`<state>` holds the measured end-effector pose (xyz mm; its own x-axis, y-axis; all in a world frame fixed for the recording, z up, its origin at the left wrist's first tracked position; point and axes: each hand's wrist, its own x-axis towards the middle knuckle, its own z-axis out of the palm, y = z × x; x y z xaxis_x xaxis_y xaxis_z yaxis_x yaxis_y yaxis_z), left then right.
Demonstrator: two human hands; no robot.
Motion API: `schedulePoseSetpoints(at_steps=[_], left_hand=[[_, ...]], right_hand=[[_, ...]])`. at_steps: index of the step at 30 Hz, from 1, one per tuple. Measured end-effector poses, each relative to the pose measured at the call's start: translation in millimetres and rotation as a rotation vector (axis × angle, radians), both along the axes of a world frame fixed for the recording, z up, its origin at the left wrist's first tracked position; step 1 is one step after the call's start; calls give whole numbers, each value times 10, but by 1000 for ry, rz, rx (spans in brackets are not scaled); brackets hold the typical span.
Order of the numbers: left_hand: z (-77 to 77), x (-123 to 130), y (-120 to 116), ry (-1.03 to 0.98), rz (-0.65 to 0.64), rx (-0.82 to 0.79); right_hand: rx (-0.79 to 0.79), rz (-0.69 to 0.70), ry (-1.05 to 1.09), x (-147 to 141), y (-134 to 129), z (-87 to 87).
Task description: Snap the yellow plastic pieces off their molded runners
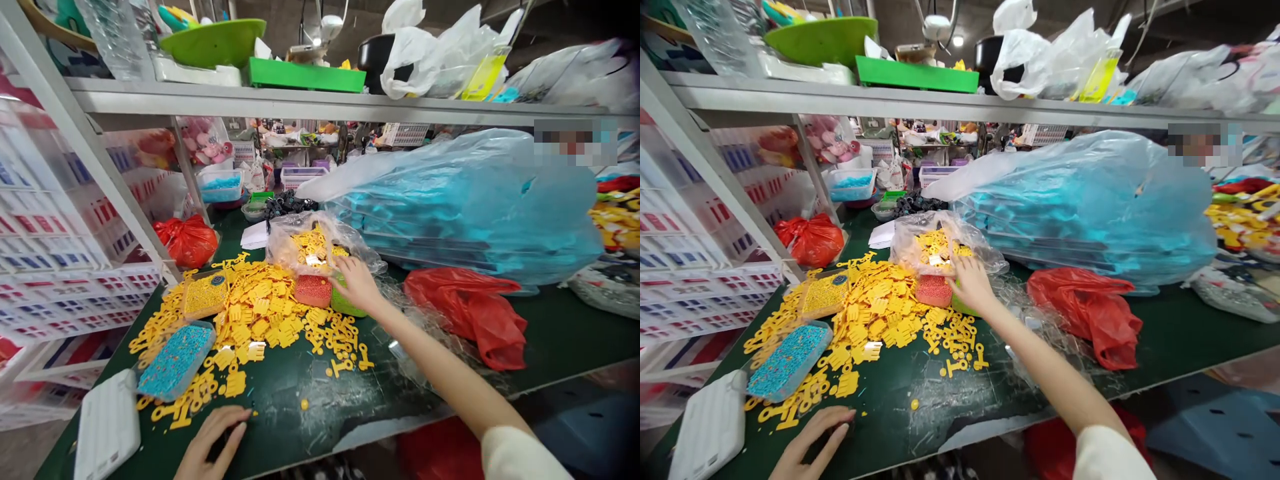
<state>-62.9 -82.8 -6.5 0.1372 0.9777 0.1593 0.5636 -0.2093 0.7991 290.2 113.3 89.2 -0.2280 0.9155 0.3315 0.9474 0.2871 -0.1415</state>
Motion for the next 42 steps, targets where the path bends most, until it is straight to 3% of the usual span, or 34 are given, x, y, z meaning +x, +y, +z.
schedulePoseSetpoints(at_steps=[3, 6, 10, 14, 21, 26, 29, 32, 36, 42], left_hand=[[257, 265, 284, 90, -233, -16], [433, 708, 595, 188, -449, 19], [367, 1235, 907, 344, -566, 139], [210, 1456, 1104, 459, -498, 206], [185, 1419, 1187, 535, -566, 130], [280, 1195, 1041, 329, -520, 114], [388, 971, 880, 98, -400, 53], [477, 733, 680, -6, -233, -66], [468, 493, 445, -163, -52, -132], [285, 376, 286, -539, 132, -183]], right_hand=[[49, 117, 99, -25, -741, -363], [1, 92, 167, -47, -1316, -752], [5, -23, 186, 0, -1712, -1125], [5, -50, 172, 49, -1834, -1261], [1, -42, 217, -259, -1704, -1141], [-26, -31, 141, -433, -1064, -961], [-71, -79, 11, -463, -649, -947], [-90, -70, -24, -461, -455, -988], [-84, -40, -12, -441, -481, -1026], [-59, -38, 92, -384, -562, -965]])
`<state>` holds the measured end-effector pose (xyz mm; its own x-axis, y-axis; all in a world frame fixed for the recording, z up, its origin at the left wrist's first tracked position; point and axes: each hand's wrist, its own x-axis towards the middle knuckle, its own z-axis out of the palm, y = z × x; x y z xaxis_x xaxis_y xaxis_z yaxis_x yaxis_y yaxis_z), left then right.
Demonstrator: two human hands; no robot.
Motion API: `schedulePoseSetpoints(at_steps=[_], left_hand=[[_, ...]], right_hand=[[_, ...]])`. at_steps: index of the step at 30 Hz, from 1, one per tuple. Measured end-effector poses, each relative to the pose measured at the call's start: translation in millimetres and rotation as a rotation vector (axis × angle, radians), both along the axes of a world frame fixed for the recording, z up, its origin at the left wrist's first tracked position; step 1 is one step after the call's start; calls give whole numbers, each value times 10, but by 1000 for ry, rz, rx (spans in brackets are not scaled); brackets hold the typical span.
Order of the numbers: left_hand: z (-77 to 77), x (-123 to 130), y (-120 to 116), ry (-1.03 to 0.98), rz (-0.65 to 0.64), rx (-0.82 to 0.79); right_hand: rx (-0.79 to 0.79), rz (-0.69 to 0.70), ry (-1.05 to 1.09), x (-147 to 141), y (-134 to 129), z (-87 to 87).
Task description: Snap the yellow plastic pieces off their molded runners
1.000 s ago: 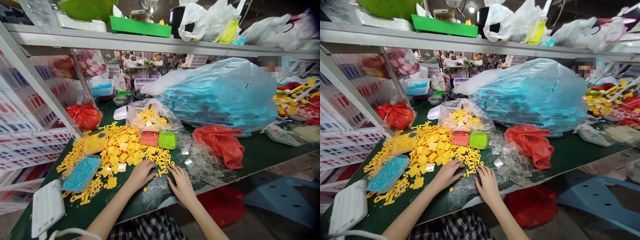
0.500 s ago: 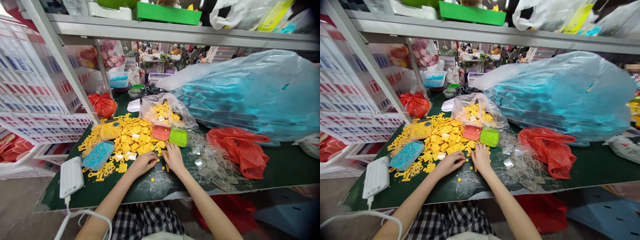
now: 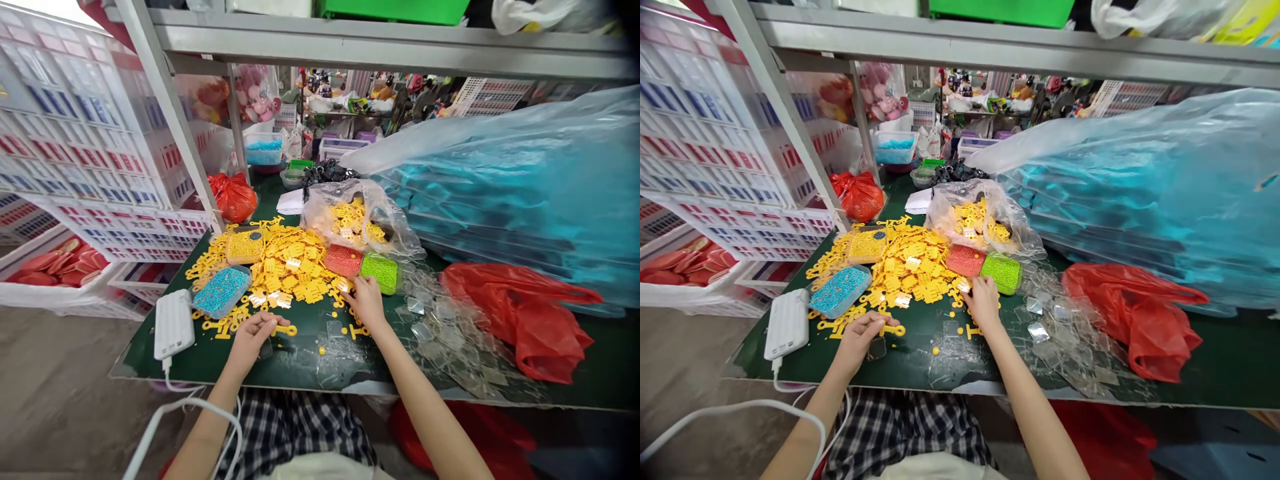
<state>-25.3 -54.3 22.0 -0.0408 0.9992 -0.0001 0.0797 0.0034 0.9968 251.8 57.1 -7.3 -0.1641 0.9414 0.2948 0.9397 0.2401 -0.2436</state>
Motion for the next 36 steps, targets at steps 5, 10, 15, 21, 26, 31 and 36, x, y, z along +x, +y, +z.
schedulePoseSetpoints(at_steps=[5, 10, 15, 21, 26, 31, 36], left_hand=[[-68, 38, 3, 65, 21, -41], [-79, 103, 109, 329, -169, -112], [-27, 250, 294, 721, -233, -104], [84, 419, 423, 920, -290, -121], [85, 375, 404, 734, -382, -85], [62, 333, 410, 694, -457, 4], [8, 307, 456, 639, -388, 76]], right_hand=[[25, 99, 295, -206, -350, 32], [-92, 219, 349, -603, -893, -129], [64, 152, 322, -737, -1047, -266], [108, 181, 209, -766, -1060, -203], [77, 204, 195, -772, -1051, -151], [88, 122, 217, -774, -1042, -211], [159, -10, 246, -791, -1081, -254]])
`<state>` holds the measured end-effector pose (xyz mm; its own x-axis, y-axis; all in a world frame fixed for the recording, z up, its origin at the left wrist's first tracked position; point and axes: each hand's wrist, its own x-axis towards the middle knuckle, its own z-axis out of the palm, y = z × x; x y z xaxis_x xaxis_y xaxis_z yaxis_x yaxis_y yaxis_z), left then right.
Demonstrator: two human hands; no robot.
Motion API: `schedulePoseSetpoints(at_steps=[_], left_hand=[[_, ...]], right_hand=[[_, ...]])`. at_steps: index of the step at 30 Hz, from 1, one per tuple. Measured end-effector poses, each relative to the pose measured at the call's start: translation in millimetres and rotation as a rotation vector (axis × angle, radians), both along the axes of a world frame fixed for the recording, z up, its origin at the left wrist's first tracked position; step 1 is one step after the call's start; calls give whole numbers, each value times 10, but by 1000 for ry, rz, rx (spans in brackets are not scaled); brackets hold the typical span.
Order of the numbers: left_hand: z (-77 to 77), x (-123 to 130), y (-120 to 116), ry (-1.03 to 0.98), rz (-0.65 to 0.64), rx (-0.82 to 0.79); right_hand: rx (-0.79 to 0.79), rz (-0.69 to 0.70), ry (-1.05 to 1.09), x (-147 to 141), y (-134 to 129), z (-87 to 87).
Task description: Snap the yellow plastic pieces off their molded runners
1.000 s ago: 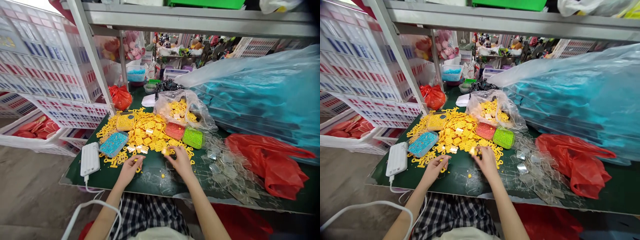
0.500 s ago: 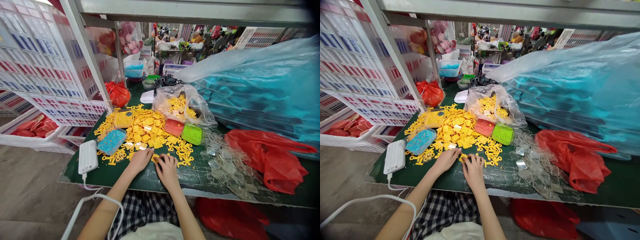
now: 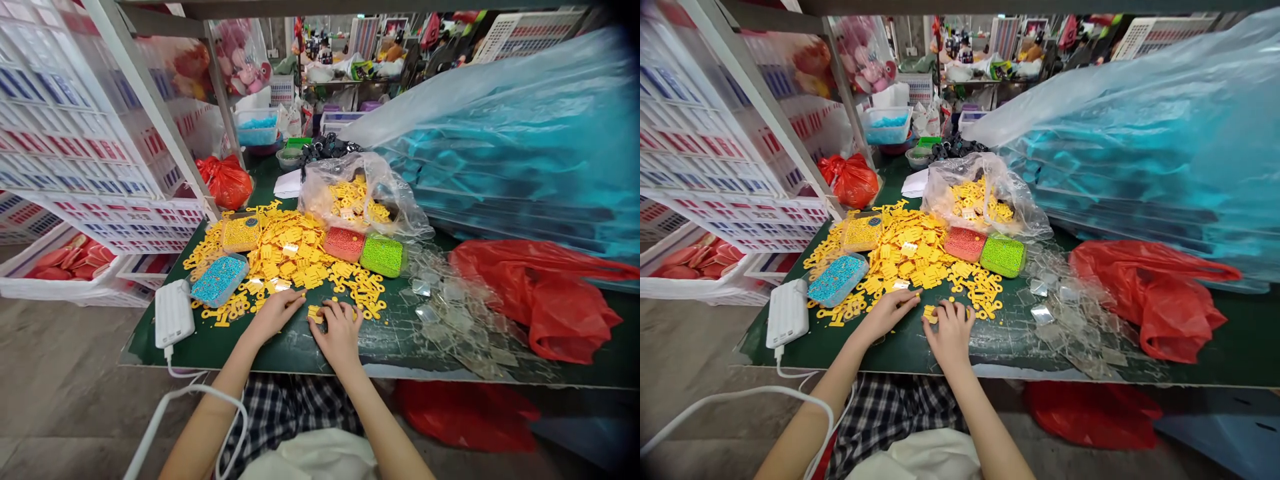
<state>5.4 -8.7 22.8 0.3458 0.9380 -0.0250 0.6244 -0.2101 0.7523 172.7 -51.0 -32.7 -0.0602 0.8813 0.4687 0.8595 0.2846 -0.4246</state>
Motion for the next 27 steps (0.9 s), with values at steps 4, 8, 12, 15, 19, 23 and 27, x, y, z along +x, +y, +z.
schedulePoseSetpoints(at_steps=[4, 8, 12, 15, 19, 23, 27], left_hand=[[-36, -17, 5, -26, 114, -29], [-35, -12, 18, -60, 194, -52], [-33, -22, 99, -63, 187, -23], [-46, -37, 190, 25, 154, 15], [-86, -34, 300, 153, 121, 76], [-105, -17, 377, 229, 45, 92], [-70, -12, 416, 289, -19, 130]], right_hand=[[-12, -65, -51, -1, 0, 17], [-81, -24, -55, 27, 46, 62], [-155, 115, -114, 74, 200, 115], [-188, 235, -183, 112, 411, 158], [-176, 355, -211, 130, 620, 192], [-107, 263, -162, 88, 586, 135], [-76, 248, -133, 103, 550, 50]])
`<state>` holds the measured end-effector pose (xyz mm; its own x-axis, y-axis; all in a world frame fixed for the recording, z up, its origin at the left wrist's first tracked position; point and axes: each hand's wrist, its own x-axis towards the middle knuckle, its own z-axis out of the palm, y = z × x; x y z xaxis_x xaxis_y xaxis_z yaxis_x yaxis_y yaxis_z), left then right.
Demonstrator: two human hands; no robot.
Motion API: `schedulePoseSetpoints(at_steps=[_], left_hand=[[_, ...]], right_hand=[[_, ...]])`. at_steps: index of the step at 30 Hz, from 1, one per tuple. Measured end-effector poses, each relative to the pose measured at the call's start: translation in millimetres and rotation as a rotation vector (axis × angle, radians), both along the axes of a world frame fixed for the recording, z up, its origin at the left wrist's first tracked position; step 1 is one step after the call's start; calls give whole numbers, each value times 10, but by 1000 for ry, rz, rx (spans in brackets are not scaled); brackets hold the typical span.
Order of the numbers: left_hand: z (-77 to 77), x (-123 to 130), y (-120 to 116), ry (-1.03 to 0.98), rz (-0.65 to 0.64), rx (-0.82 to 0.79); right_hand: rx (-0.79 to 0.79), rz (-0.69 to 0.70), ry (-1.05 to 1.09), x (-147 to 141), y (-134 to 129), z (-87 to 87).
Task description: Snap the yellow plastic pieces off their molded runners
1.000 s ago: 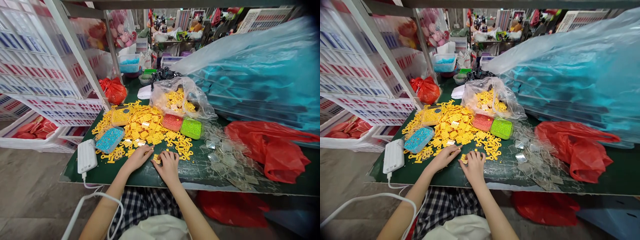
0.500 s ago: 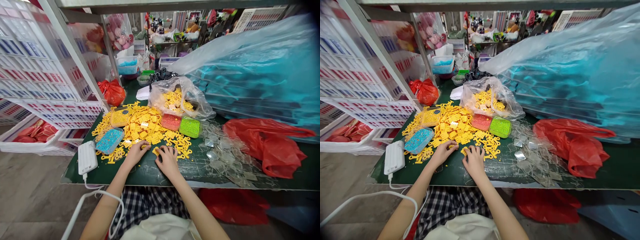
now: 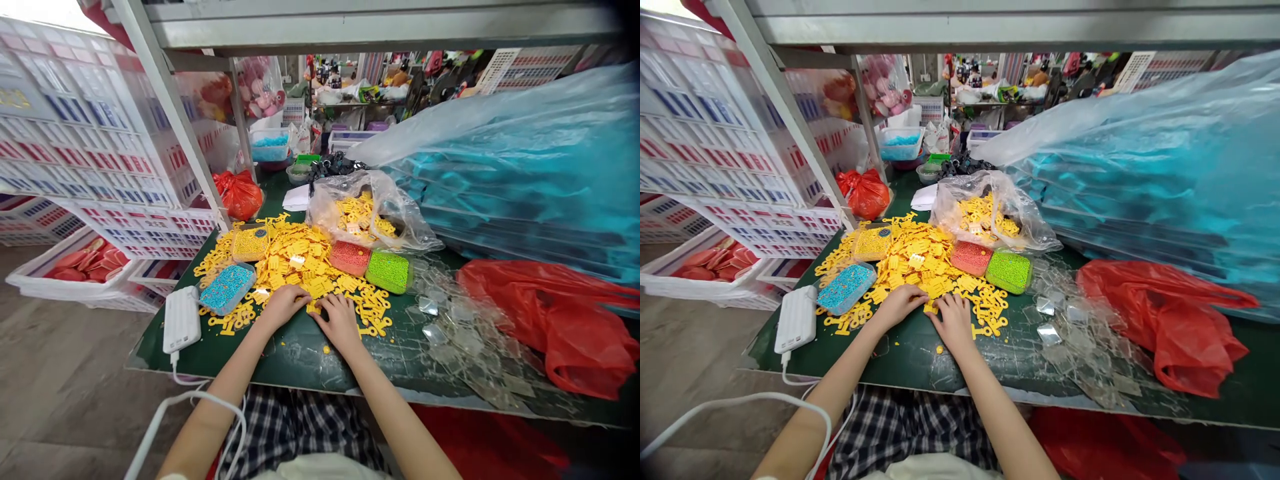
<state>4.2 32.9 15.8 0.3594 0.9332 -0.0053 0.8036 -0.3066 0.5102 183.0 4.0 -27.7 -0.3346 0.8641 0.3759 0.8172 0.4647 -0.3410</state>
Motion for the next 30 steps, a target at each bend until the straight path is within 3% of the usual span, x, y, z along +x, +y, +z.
schedulePoseSetpoints(at_steps=[4, 13, 24, 30], left_hand=[[25, -23, -18, 80, -56, 46], [-25, -34, -129, 146, -90, 117], [-128, -33, -196, 49, -38, 140], [-110, -77, -216, 38, -64, 158]], right_hand=[[21, 78, 55, 99, 73, -14], [24, -29, 26, 92, 66, -11], [36, 76, -28, 134, 43, -106], [43, 91, -39, 159, 39, -114]])
